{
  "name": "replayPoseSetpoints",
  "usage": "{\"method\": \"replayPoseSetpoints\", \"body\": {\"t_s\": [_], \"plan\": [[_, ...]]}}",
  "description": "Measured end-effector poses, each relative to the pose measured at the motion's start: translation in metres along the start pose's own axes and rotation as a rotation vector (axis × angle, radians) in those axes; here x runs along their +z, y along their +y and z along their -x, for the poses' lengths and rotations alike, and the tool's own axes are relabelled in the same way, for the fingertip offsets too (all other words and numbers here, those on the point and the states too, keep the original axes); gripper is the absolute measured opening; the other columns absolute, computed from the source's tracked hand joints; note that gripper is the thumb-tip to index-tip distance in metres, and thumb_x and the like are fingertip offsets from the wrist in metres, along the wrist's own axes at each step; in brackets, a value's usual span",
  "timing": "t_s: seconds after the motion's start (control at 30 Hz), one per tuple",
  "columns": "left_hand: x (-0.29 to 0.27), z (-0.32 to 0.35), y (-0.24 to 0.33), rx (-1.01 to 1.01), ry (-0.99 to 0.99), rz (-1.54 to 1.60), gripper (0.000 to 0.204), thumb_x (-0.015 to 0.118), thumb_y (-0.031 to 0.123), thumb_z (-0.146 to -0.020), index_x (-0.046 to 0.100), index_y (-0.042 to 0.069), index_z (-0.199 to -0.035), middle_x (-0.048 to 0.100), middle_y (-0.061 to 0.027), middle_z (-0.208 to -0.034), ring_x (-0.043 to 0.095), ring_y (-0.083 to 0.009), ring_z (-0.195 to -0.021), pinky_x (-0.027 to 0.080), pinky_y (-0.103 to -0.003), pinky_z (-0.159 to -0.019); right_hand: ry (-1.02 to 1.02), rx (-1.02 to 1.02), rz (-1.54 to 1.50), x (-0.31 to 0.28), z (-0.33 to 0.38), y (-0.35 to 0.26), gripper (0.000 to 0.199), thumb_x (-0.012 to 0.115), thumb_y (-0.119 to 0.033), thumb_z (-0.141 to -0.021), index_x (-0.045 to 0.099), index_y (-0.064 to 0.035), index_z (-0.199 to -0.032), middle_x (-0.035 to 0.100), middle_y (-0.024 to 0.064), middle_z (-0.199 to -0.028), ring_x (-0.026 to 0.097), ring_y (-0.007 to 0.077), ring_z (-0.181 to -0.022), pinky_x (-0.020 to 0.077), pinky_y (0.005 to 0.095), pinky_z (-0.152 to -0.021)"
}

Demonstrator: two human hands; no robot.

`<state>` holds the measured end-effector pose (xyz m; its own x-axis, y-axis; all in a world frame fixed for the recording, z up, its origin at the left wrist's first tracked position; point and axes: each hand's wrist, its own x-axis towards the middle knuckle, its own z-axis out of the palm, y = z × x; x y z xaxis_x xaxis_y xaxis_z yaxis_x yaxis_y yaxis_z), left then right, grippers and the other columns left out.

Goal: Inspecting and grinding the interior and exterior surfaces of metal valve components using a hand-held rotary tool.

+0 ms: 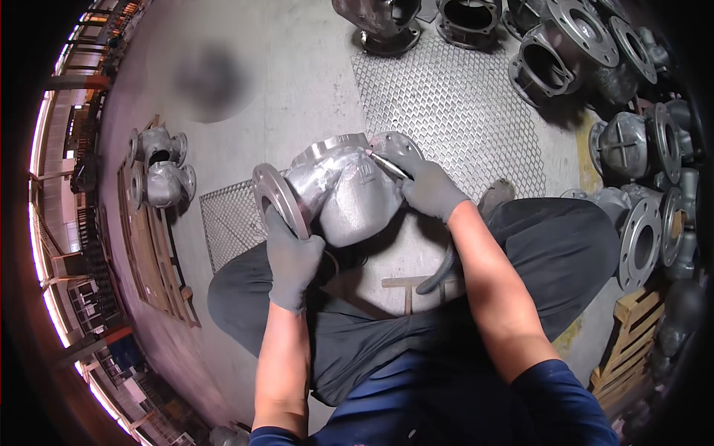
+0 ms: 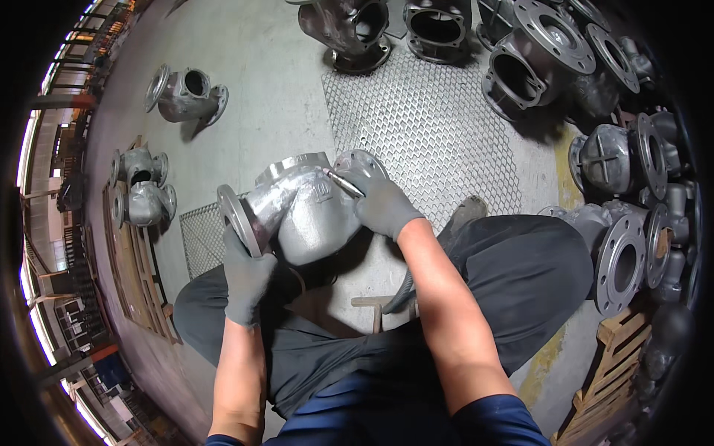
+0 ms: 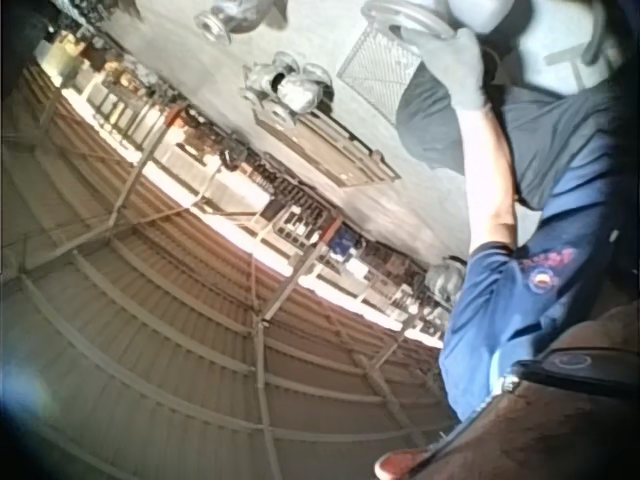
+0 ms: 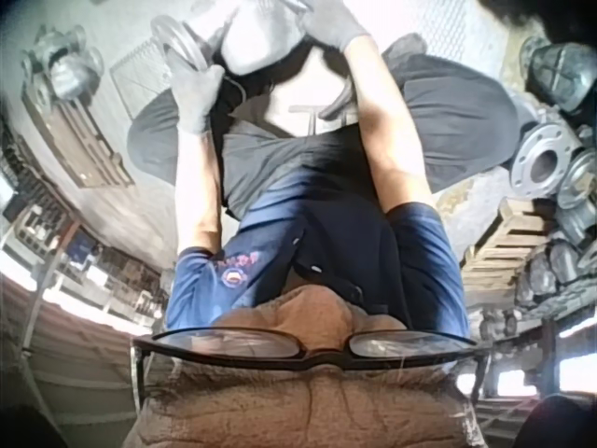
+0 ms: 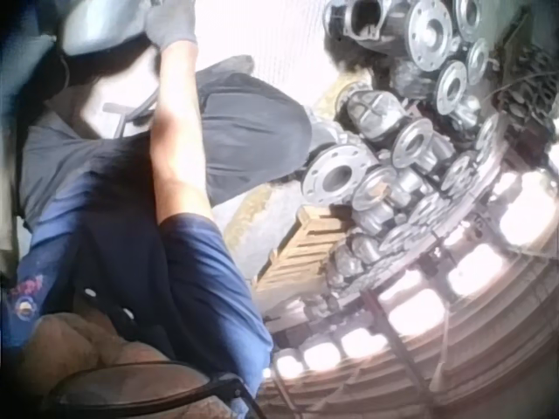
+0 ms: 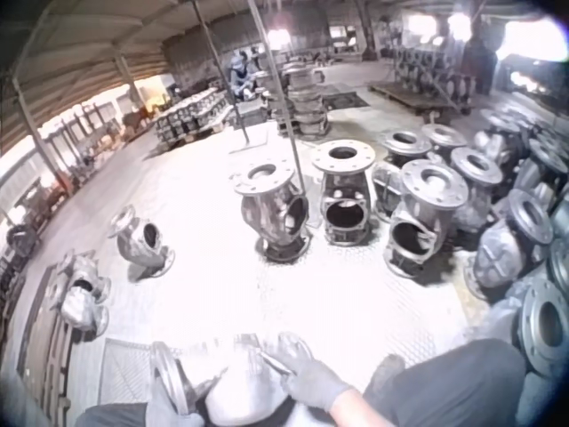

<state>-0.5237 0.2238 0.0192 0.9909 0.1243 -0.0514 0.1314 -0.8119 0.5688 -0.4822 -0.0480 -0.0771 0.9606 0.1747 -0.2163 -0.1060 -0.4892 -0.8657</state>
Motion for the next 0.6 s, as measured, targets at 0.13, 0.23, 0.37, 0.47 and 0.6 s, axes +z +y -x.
{"method": "replayPoseSetpoints", "body": {"t_s": [0.13,0.23,0.37,0.47,0.6], "plan": [[0.011,-0.026,-0.006,0.053,0.063,-0.023,0.062,0.066,0.006,-0.076,0.054,-0.005,-0.136,0.068,-0.0211,-0.111,0.07,-0.0344,-0.1,0.055,-0.044,-0.09,0.117,0.303,-0.228,-0.004,0.013,0.047,0.058,0.064,-0.008,-0.098,0.056,-0.011,-0.156,0.078,0.0171,-0.105,0.073,0.0193,-0.082,0.0586,0.0371,-0.081],[0.015,-0.052,0.006,0.044,0.146,0.005,0.065,0.067,0.007,-0.077,0.052,-0.008,-0.139,0.068,-0.0214,-0.104,0.07,-0.0333,-0.091,0.056,-0.043,-0.082,0.192,0.343,-0.115,-0.007,0.026,0.067,0.059,0.066,-0.011,-0.098,0.055,-0.0103,-0.156,0.078,0.0175,-0.106,0.074,0.0225,-0.082,0.0587,0.0381,-0.082],[0.012,-0.074,0.0,-0.008,0.121,0.026,0.071,0.065,0.006,-0.077,0.05,-0.01,-0.144,0.069,-0.019,-0.106,0.067,-0.0213,-0.081,0.056,-0.035,-0.067,0.095,0.3,-0.027,0.002,0.032,0.061,0.061,0.064,-0.015,-0.098,0.052,-0.0099,-0.158,0.073,0.0247,-0.13,0.073,0.0343,-0.113,0.0548,0.0398,-0.102],[0.018,-0.073,0.002,-0.019,0.142,0.088,0.076,0.064,0.003,-0.078,0.045,-0.01,-0.151,0.067,-0.0175,-0.115,0.066,-0.0175,-0.083,0.055,-0.03,-0.066,-0.006,0.335,-0.109,0.017,0.028,0.071,0.062,0.055,-0.011,-0.097,0.049,-0.0105,-0.159,0.067,0.0292,-0.137,0.065,0.0439,-0.127,0.0498,0.0457,-0.111],[0.018,-0.071,0.01,-0.006,0.122,0.196,0.082,0.062,-0.001,-0.079,0.038,-0.009,-0.157,0.066,-0.0172,-0.122,0.067,-0.0166,-0.087,0.056,-0.028,-0.069,0.07,0.113,0.029,0.046,0.014,0.093,0.066,0.051,-0.009,-0.095,0.046,-0.0133,-0.161,0.07,0.0321,-0.123,0.067,0.0494,-0.113,0.0521,0.054,-0.105]]}}
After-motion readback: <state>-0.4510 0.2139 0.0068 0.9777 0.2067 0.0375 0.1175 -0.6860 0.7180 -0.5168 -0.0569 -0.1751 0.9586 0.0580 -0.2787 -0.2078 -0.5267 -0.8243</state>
